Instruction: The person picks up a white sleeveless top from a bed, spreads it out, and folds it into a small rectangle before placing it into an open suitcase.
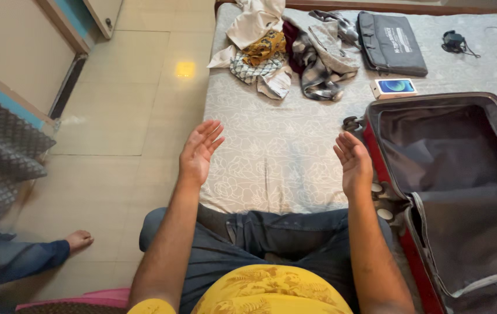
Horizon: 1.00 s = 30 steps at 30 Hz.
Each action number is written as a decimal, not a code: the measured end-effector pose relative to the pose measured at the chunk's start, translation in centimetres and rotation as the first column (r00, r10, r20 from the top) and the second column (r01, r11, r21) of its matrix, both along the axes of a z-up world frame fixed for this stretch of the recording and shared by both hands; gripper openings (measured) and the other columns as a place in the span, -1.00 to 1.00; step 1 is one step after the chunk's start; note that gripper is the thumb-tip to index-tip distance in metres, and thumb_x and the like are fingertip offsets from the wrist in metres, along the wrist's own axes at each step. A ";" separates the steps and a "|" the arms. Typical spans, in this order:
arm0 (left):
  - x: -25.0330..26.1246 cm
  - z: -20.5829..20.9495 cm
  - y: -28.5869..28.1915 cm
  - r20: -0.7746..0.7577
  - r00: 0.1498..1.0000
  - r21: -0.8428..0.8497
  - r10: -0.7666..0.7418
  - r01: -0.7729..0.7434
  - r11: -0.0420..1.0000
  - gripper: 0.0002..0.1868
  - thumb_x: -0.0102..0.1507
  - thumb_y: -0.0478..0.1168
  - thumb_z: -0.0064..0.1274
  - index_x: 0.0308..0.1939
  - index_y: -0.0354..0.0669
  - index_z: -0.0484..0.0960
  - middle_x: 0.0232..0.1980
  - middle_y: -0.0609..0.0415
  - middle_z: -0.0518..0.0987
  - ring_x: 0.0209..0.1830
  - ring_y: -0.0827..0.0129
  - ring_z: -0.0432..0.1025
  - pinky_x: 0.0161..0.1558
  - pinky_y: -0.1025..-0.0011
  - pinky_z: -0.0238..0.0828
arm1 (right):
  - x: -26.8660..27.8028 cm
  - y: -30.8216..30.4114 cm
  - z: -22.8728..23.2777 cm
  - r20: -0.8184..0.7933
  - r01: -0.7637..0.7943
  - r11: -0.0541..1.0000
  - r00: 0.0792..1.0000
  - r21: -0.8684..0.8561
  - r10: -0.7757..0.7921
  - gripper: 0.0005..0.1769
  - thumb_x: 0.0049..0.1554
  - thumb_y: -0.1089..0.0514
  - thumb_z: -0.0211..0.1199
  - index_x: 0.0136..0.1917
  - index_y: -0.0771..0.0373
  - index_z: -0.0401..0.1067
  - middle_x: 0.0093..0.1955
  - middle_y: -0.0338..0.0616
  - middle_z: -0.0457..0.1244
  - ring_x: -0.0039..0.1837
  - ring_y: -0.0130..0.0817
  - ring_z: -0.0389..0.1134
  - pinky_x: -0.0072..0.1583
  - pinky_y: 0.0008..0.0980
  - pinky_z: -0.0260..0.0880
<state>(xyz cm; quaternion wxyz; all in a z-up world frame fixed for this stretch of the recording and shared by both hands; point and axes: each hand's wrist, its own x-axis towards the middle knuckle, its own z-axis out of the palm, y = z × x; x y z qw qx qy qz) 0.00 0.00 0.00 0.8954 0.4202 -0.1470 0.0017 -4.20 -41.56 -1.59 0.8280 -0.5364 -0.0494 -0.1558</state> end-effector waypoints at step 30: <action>4.5 2.6 -11.1 0.019 0.999 0.448 -0.045 0.032 0.894 -0.50 0.42 -0.05 -0.15 0.32 -0.32 0.44 0.40 -0.13 0.45 0.49 0.11 0.31 0.39 0.18 0.30 | -10.3 -7.7 3.9 0.119 0.573 0.469 0.709 -0.672 -0.695 -0.53 0.23 0.18 0.13 0.39 0.29 0.41 0.43 -0.05 0.29 0.34 -0.30 0.31 0.38 -0.36 0.25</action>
